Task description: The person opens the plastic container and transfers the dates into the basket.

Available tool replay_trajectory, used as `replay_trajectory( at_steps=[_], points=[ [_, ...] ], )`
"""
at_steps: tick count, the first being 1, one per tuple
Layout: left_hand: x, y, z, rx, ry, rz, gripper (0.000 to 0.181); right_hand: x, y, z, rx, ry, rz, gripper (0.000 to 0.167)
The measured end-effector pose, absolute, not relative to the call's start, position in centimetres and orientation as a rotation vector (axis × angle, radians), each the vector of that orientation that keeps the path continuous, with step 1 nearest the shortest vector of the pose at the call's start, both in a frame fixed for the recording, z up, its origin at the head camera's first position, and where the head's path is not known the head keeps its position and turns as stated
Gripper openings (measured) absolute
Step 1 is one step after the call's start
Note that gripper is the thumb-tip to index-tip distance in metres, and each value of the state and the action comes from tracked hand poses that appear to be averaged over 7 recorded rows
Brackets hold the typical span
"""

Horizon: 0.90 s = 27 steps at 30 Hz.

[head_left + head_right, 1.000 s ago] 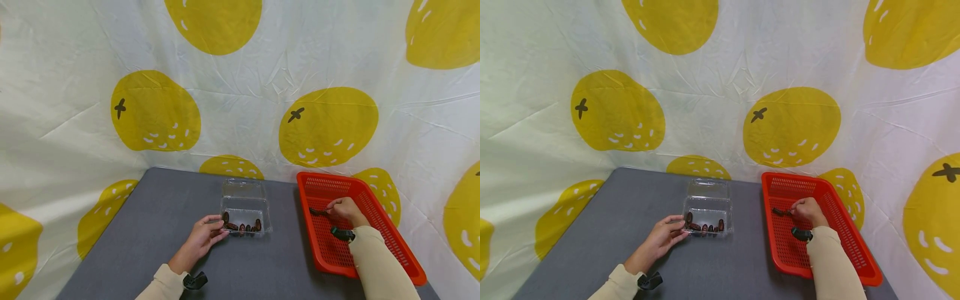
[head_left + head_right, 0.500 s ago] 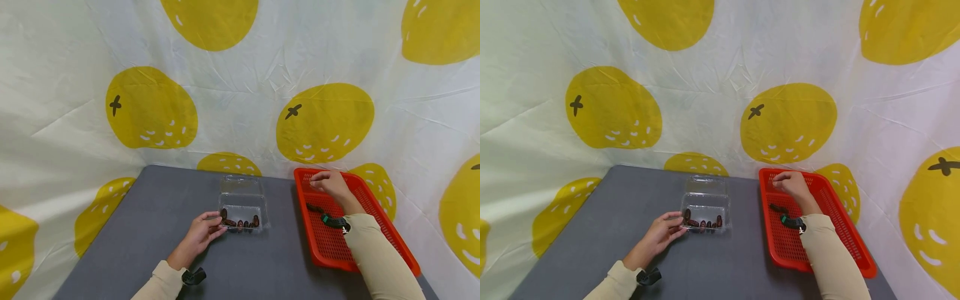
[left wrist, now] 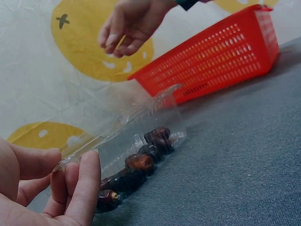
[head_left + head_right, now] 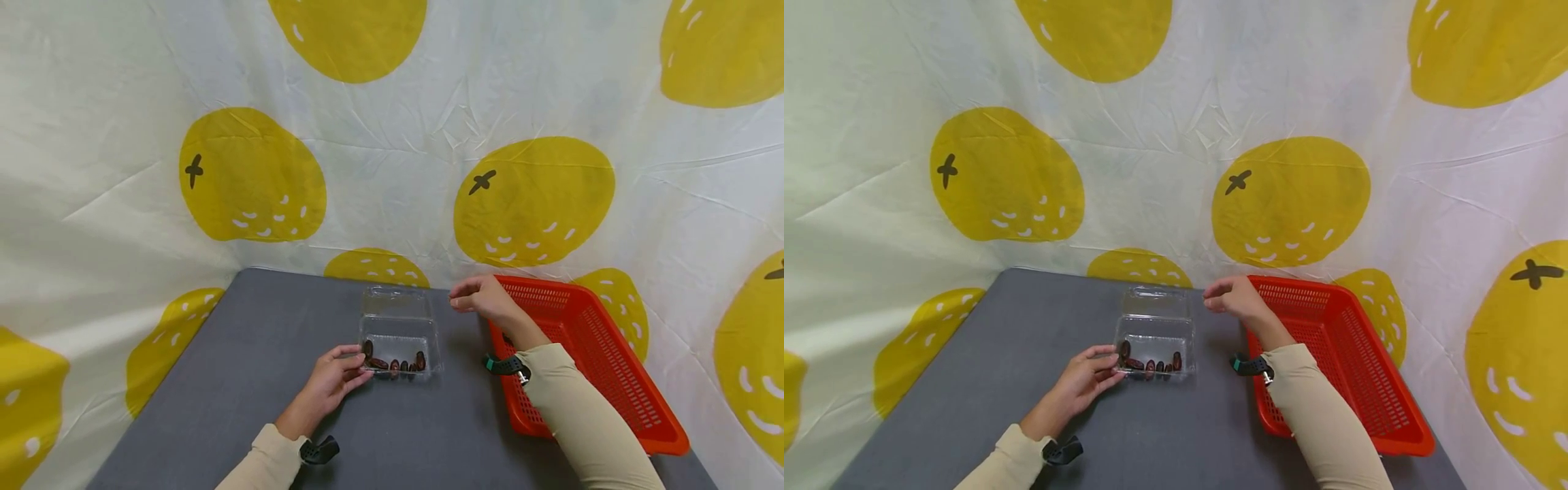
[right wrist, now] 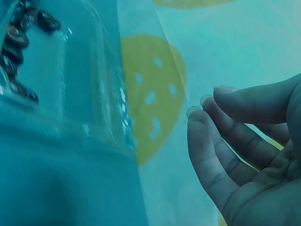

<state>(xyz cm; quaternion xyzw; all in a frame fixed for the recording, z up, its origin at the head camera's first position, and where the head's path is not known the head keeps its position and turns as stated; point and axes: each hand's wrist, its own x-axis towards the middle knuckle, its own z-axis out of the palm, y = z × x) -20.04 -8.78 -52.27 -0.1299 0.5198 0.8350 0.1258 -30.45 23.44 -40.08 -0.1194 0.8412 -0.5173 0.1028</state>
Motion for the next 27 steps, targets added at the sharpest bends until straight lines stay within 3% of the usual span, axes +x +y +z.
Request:
replay_trajectory(
  at_steps=[14, 27],
  points=[
    [-20.0, -8.8, -52.5, -0.365, 1.520, 2.436, 0.042, -30.1, 17.5, -42.9, -0.490, 2.371, -1.465, 0.017],
    [-20.2, -8.6, -52.9, -0.379, 1.501, 2.451, 0.040, -29.2, 13.6, -45.5, -0.549, 2.359, -1.371, 0.025]
  ],
)
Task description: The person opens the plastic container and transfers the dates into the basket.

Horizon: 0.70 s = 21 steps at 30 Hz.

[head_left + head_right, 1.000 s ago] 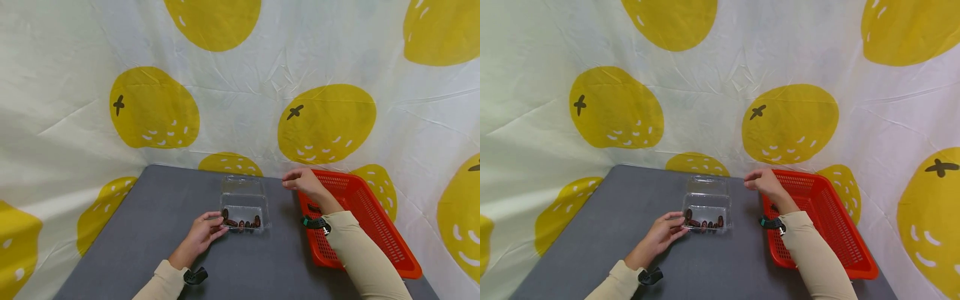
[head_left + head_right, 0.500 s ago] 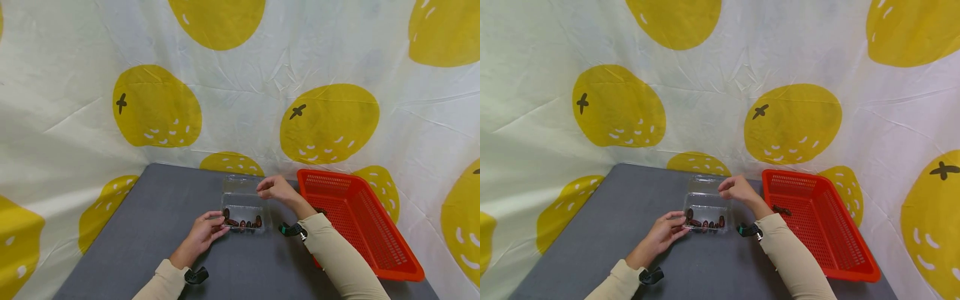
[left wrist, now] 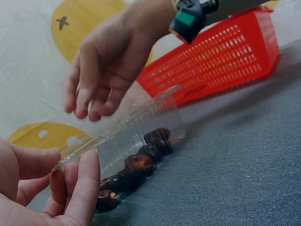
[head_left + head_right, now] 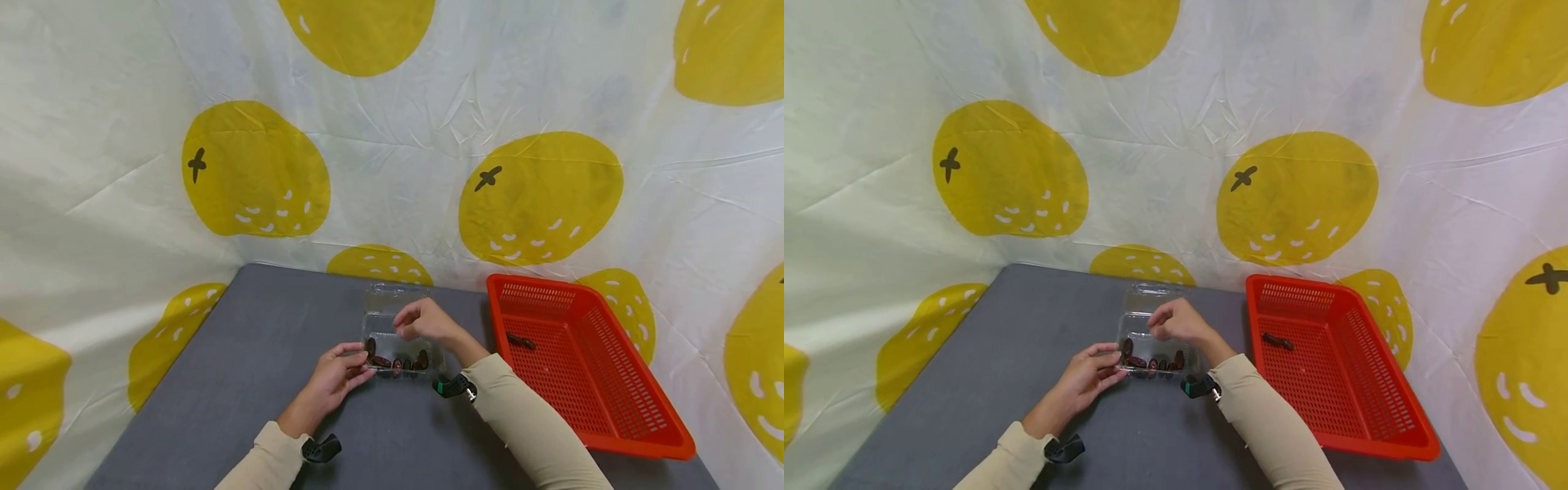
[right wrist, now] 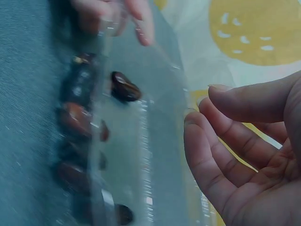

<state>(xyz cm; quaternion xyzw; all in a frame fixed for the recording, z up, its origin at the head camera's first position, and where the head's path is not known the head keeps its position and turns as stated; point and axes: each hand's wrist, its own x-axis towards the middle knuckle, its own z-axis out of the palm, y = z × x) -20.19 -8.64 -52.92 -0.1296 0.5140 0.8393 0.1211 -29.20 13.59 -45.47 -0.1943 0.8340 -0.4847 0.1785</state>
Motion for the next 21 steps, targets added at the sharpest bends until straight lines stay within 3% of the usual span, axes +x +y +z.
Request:
replay_trajectory(
  at_steps=[12, 21],
  points=[
    [-20.2, -8.7, -53.2, -0.374, 1.513, 2.438, 0.042, -28.8, 11.0, -49.8, -0.605, 2.440, -1.173, 0.019],
    [-20.2, -8.8, -53.2, -0.306, 1.503, 2.444, 0.045, -28.5, 9.7, -50.9, -0.653, 2.478, -1.033, 0.016]
  ],
)
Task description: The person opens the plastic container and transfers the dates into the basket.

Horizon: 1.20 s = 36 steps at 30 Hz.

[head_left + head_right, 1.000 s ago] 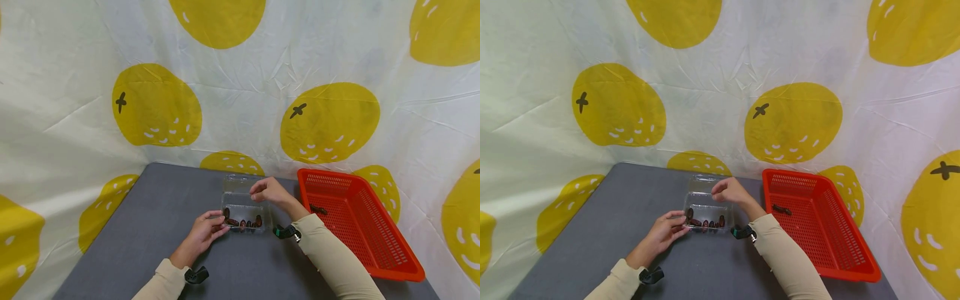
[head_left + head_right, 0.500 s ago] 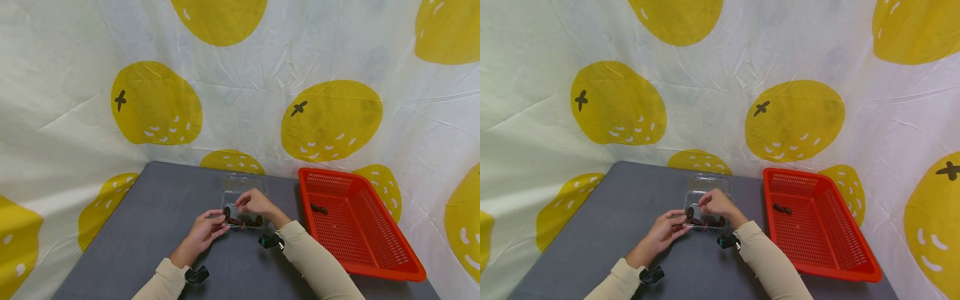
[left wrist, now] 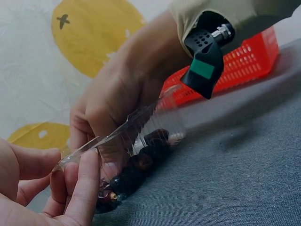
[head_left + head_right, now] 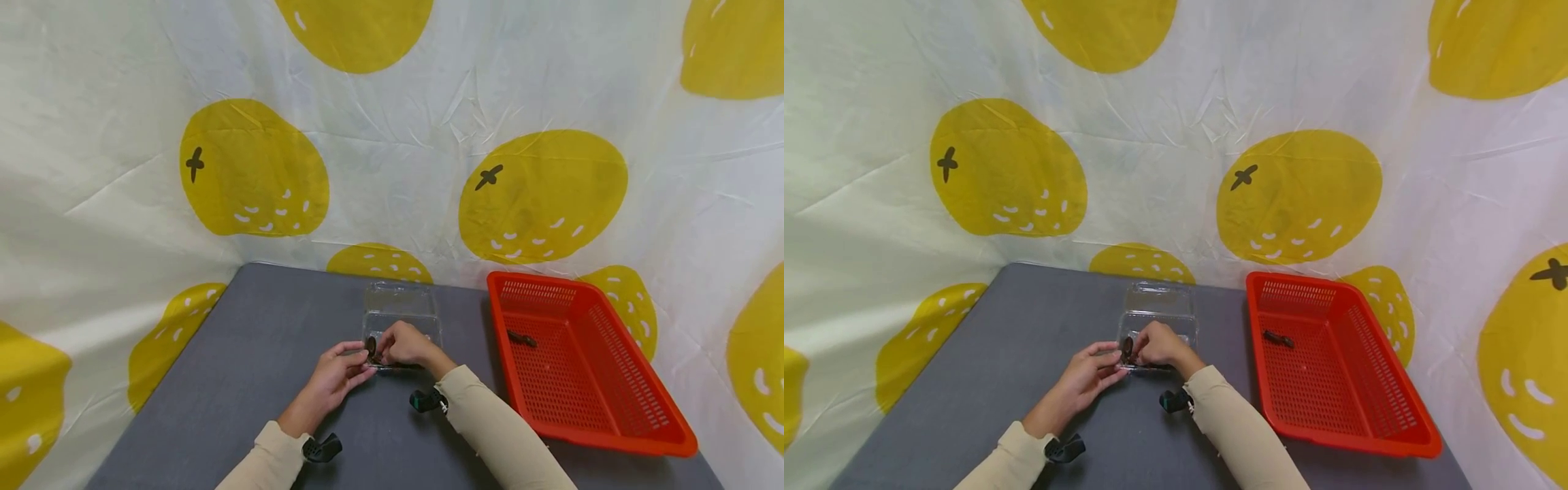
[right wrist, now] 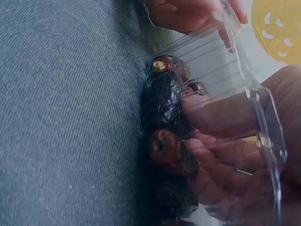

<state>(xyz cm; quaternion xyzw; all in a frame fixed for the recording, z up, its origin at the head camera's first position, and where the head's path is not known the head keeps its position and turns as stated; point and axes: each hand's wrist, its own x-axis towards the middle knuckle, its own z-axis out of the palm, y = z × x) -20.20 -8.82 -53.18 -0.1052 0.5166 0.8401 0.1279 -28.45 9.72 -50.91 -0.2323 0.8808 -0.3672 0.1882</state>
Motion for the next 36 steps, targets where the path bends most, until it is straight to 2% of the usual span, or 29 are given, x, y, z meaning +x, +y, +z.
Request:
replay_trajectory(
  at_steps=[13, 36],
  points=[
    [-19.9, -8.5, -52.8, -0.371, 1.537, 2.434, 0.040, -28.5, 9.9, -49.9, -0.750, 2.505, -1.059, 0.014],
    [-20.0, -8.3, -53.1, -0.380, 1.536, 2.447, 0.037, -28.5, 14.3, -44.2, -0.625, 2.563, -1.206, 0.013]
  ],
)
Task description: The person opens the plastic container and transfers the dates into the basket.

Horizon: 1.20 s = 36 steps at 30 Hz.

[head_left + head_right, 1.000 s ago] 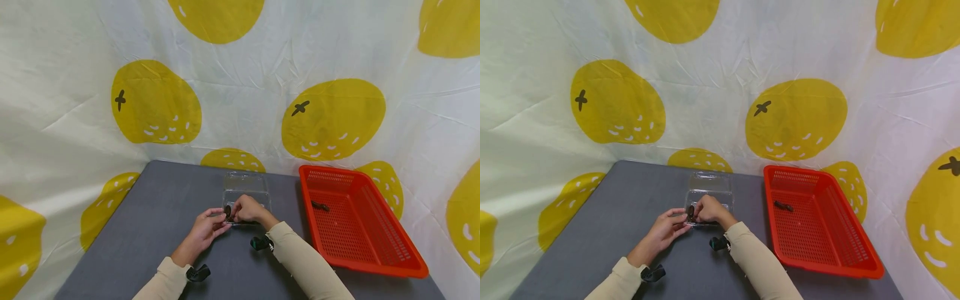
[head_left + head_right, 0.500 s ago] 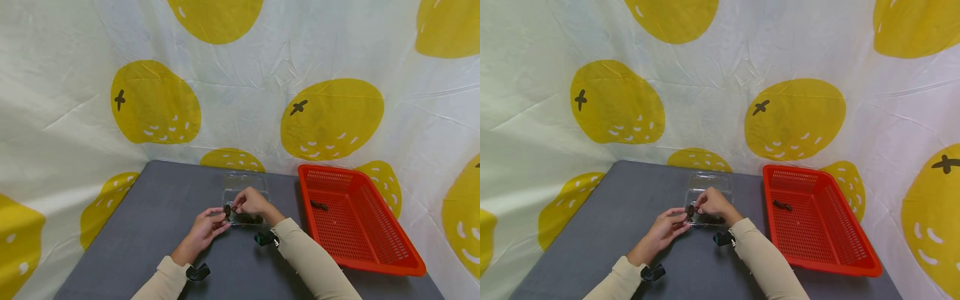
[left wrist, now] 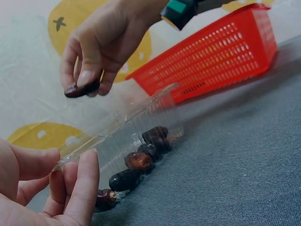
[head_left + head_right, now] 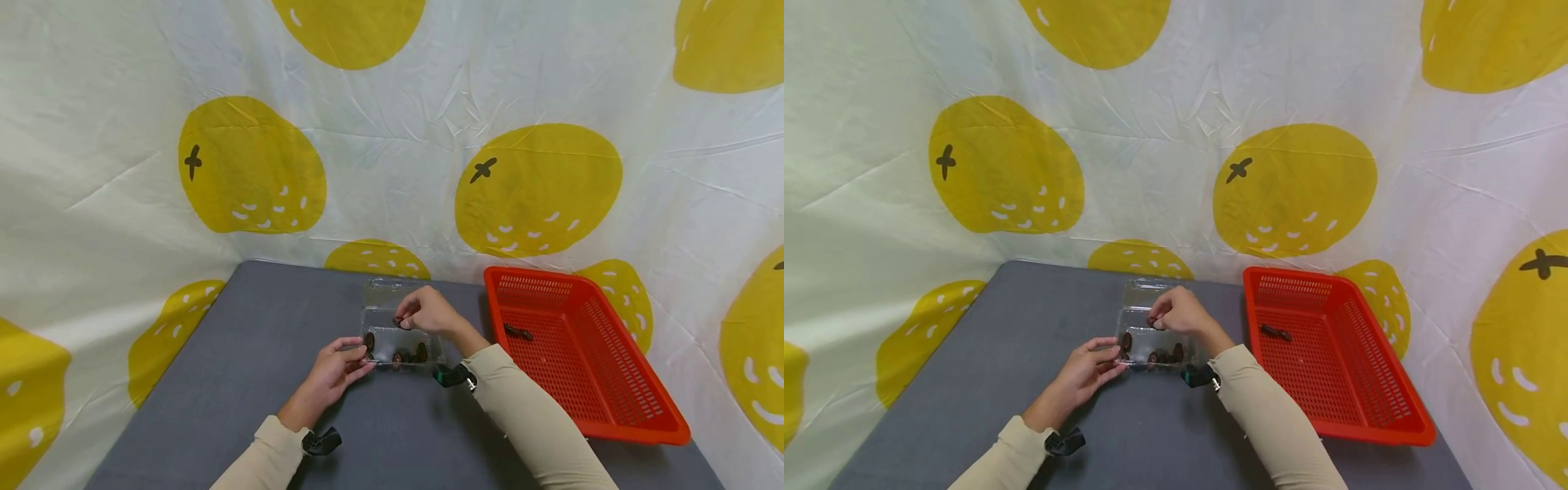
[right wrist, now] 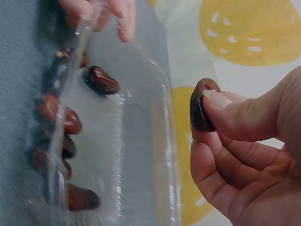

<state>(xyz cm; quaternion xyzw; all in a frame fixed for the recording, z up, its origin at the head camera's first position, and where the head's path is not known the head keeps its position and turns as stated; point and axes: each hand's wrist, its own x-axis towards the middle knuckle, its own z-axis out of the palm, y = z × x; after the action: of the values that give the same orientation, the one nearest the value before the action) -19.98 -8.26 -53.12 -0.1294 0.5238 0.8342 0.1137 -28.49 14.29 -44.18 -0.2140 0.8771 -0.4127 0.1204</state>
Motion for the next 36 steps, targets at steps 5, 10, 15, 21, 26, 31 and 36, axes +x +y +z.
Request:
replay_trajectory(
  at_steps=[5, 10, 15, 21, 26, 31, 36],
  points=[
    [-20.0, -8.3, -53.2, -0.370, 1.530, 2.443, 0.038, -28.6, 15.6, -42.9, -0.597, 2.609, -1.232, 0.011],
    [-20.0, -8.3, -53.1, -0.370, 1.530, 2.444, 0.038, -28.9, 16.9, -41.9, -0.572, 2.617, -1.290, 0.012],
    [-20.0, -8.4, -53.0, -0.373, 1.532, 2.441, 0.037, -29.2, 18.0, -41.2, -0.534, 2.616, -1.353, 0.016],
    [-20.0, -8.4, -53.1, -0.367, 1.533, 2.445, 0.035, -29.3, 19.6, -40.5, -0.467, 2.642, -1.427, 0.017],
    [-20.0, -8.5, -53.3, -0.362, 1.547, 2.443, 0.039, -29.2, 20.7, -40.3, -0.385, 2.599, -1.478, 0.018],
    [-20.0, -8.5, -53.3, -0.360, 1.560, 2.439, 0.040, -29.3, 21.7, -40.0, -0.364, 2.605, -1.506, 0.021],
    [-20.0, -8.3, -53.4, -0.360, 1.553, 2.440, 0.040, -29.2, 23.2, -39.8, -0.348, 2.628, -1.509, 0.024]
  ],
)
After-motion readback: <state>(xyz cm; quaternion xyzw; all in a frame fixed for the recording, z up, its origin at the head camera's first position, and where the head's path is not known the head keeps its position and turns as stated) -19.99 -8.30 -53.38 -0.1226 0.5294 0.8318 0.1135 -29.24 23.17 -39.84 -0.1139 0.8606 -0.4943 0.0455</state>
